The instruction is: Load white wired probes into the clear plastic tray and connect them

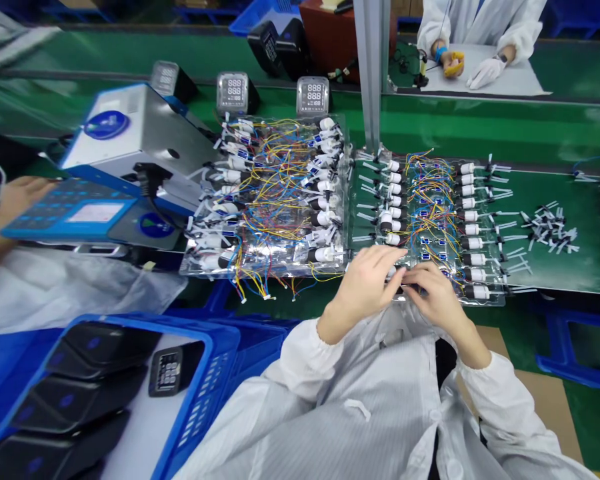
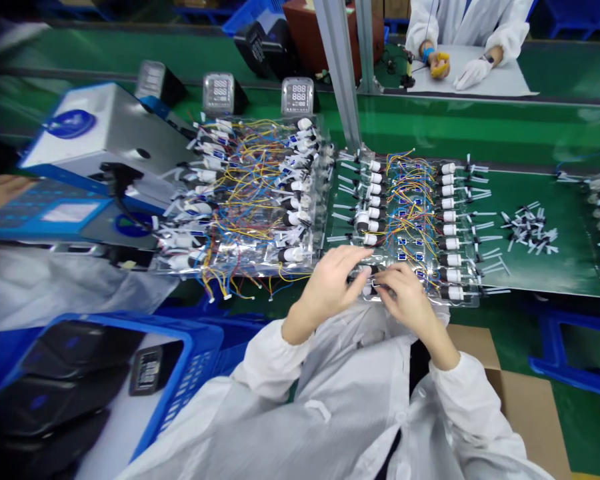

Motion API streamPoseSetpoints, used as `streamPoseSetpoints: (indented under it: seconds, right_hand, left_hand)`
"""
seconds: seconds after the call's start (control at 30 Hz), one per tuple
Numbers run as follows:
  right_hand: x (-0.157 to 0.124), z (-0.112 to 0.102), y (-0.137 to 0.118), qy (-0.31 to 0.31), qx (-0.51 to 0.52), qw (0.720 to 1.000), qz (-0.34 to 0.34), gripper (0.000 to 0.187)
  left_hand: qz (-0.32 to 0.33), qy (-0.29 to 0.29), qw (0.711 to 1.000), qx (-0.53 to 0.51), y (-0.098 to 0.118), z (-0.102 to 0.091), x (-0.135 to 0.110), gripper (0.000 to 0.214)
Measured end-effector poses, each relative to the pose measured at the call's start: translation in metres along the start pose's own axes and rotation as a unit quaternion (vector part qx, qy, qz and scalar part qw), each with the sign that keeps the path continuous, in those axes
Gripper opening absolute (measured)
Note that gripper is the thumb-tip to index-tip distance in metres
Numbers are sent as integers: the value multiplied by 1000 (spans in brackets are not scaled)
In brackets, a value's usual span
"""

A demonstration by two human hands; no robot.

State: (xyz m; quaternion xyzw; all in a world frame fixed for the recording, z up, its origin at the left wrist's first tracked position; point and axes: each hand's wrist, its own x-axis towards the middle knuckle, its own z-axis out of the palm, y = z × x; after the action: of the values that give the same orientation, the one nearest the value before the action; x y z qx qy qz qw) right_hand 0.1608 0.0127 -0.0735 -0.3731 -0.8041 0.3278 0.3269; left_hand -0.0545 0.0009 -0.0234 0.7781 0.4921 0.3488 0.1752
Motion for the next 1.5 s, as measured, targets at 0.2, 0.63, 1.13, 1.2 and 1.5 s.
streamPoseSetpoints:
  seconds: [0.2, 0.63, 1.13, 1.2, 1.5]
  right_hand:
    - [-2, -9, 4, 21, -20, 1000, -4, 12]
    - [30, -91, 18, 155, -50, 986, 46, 12]
    - [137, -56, 90, -13, -183, 983, 25, 16]
    - [138, -61, 87, 9, -123, 991, 48, 12]
    - [117, -88, 76, 79, 168, 978, 96, 26]
  left_hand:
    - [-63, -165, 949, 261, -9, 0, 37, 41]
    - [-56, -55, 986, 146, 2, -5, 40, 17]
    - [-67, -6, 997, 43, -1, -11, -5, 17]
    - [-65, -1, 997, 36, -1, -15, -5, 18]
    - [-42, 91, 995, 14, 6, -38, -2, 16]
